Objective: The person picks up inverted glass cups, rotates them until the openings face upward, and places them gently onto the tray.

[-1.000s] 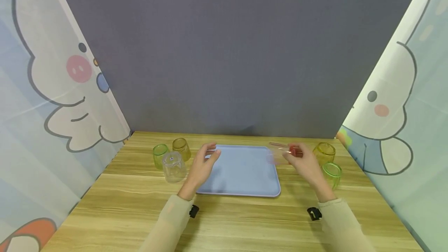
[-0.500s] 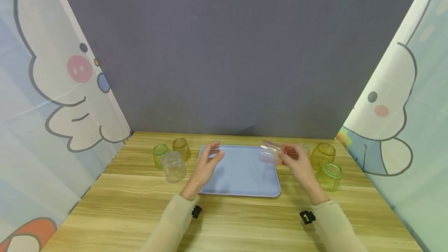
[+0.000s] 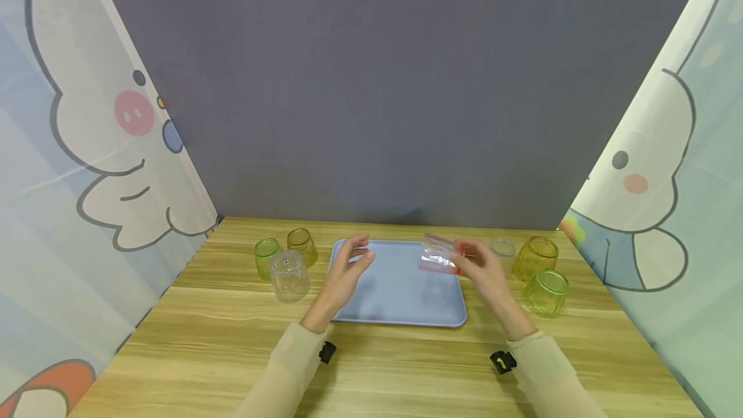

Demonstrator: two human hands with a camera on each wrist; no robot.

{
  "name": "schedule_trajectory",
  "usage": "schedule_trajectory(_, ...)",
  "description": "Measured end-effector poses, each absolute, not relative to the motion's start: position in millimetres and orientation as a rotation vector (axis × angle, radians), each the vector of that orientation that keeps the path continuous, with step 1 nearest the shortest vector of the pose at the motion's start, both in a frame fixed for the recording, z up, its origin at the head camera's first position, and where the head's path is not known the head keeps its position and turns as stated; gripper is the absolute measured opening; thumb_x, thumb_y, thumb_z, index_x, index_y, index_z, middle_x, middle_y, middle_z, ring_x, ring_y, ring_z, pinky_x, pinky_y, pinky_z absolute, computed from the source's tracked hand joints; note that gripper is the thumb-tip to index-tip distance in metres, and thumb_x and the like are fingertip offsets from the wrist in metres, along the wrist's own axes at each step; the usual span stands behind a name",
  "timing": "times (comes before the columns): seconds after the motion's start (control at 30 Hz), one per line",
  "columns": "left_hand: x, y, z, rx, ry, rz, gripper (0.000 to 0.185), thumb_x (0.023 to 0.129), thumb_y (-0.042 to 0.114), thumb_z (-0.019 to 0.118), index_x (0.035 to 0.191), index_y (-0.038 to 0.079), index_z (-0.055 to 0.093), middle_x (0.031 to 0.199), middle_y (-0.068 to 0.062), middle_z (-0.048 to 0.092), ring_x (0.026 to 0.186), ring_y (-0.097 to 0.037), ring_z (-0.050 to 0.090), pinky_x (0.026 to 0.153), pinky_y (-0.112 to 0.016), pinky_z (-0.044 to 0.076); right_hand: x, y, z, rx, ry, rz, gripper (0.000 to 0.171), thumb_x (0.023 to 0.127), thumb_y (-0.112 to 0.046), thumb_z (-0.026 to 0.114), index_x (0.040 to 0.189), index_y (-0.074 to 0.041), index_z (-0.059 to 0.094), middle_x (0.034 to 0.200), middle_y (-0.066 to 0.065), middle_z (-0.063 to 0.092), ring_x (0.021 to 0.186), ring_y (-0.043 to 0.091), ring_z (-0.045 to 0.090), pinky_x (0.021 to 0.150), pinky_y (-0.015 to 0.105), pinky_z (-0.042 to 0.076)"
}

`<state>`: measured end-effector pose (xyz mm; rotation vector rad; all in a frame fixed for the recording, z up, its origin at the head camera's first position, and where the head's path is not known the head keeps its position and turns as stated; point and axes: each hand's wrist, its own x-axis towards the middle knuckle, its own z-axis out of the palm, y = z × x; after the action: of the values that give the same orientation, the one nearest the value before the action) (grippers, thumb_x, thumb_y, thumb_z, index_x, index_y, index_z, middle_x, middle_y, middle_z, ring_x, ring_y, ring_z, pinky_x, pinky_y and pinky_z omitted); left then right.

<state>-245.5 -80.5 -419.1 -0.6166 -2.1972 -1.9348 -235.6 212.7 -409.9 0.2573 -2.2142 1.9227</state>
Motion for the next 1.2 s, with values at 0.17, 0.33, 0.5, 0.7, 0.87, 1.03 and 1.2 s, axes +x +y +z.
schedule_trajectory(0.17, -244, -81, -419, -0.629, -2.199, -1.946, 0.049, 0.105, 0.019, 0.056, 0.149, 0.001, 0.044, 0.145, -0.029, 0.043, 0.132, -0.044, 0.046, 0.109, -0.055, 0.039, -235, 209, -411, 0.299, -2.216, 1.934, 0.044, 0.098, -0.012, 0.068, 0.135, 0.008, 0.053, 0.12, 0.015, 0.056, 0.097, 0.01, 0.063, 0.082, 0.025, 0.058)
schedule_trajectory(0.33, -244, -82, -419, -0.654, -2.194, -1.942, 0.049, 0.104, 0.017, 0.058, 0.148, 0.002, 0.044, 0.144, -0.024, 0.046, 0.131, -0.04, 0.049, 0.108, -0.052, 0.041, -234, 203, -410, 0.342, -2.197, 1.942, 0.043, 0.099, -0.012, 0.067, 0.135, 0.008, 0.053, 0.12, 0.016, 0.057, 0.098, 0.011, 0.064, 0.082, 0.026, 0.058)
schedule_trajectory(0.5, -244, -81, -420, -0.701, -2.216, -1.961, 0.05, 0.104, 0.018, 0.058, 0.15, 0.005, 0.044, 0.145, -0.022, 0.045, 0.131, -0.035, 0.049, 0.109, -0.049, 0.042, -233, 194, -411, 0.352, -2.17, 1.97, 0.042, 0.097, -0.007, 0.067, 0.133, 0.009, 0.055, 0.117, 0.015, 0.059, 0.094, 0.011, 0.064, 0.079, 0.025, 0.058)
schedule_trajectory(0.7, -242, -79, -420, -0.748, -2.216, -2.007, 0.053, 0.103, 0.018, 0.058, 0.152, 0.006, 0.041, 0.148, -0.026, 0.04, 0.134, -0.041, 0.045, 0.11, -0.048, 0.041, -232, 183, -412, 0.394, -2.125, 2.04, 0.04, 0.096, -0.002, 0.066, 0.131, 0.012, 0.054, 0.112, 0.009, 0.059, 0.089, 0.011, 0.066, 0.077, 0.027, 0.059)
schedule_trajectory(0.87, -239, -76, -420, -0.759, -2.223, -2.003, 0.054, 0.103, 0.019, 0.059, 0.152, 0.007, 0.041, 0.149, -0.022, 0.041, 0.135, -0.038, 0.045, 0.11, -0.049, 0.04, -230, 176, -411, 0.443, -2.108, 2.055, 0.039, 0.095, -0.002, 0.066, 0.13, 0.012, 0.054, 0.11, 0.009, 0.059, 0.088, 0.012, 0.065, 0.077, 0.028, 0.059)
schedule_trajectory(1.03, -239, -73, -420, -0.784, -2.227, -1.982, 0.054, 0.102, 0.018, 0.06, 0.151, 0.006, 0.042, 0.148, -0.019, 0.043, 0.134, -0.039, 0.046, 0.11, -0.051, 0.04, -228, 172, -411, 0.471, -2.124, 2.033, 0.04, 0.095, -0.003, 0.067, 0.13, 0.01, 0.056, 0.109, 0.012, 0.058, 0.089, 0.012, 0.064, 0.076, 0.027, 0.058)
schedule_trajectory(1.2, -238, -71, -421, -0.82, -2.236, -1.979, 0.056, 0.101, 0.016, 0.061, 0.152, 0.004, 0.04, 0.149, -0.019, 0.043, 0.135, -0.042, 0.044, 0.11, -0.051, 0.039, -225, 167, -411, 0.5, -2.14, 2.036, 0.04, 0.095, -0.002, 0.067, 0.131, 0.01, 0.056, 0.107, 0.015, 0.057, 0.088, 0.013, 0.064, 0.076, 0.028, 0.058)
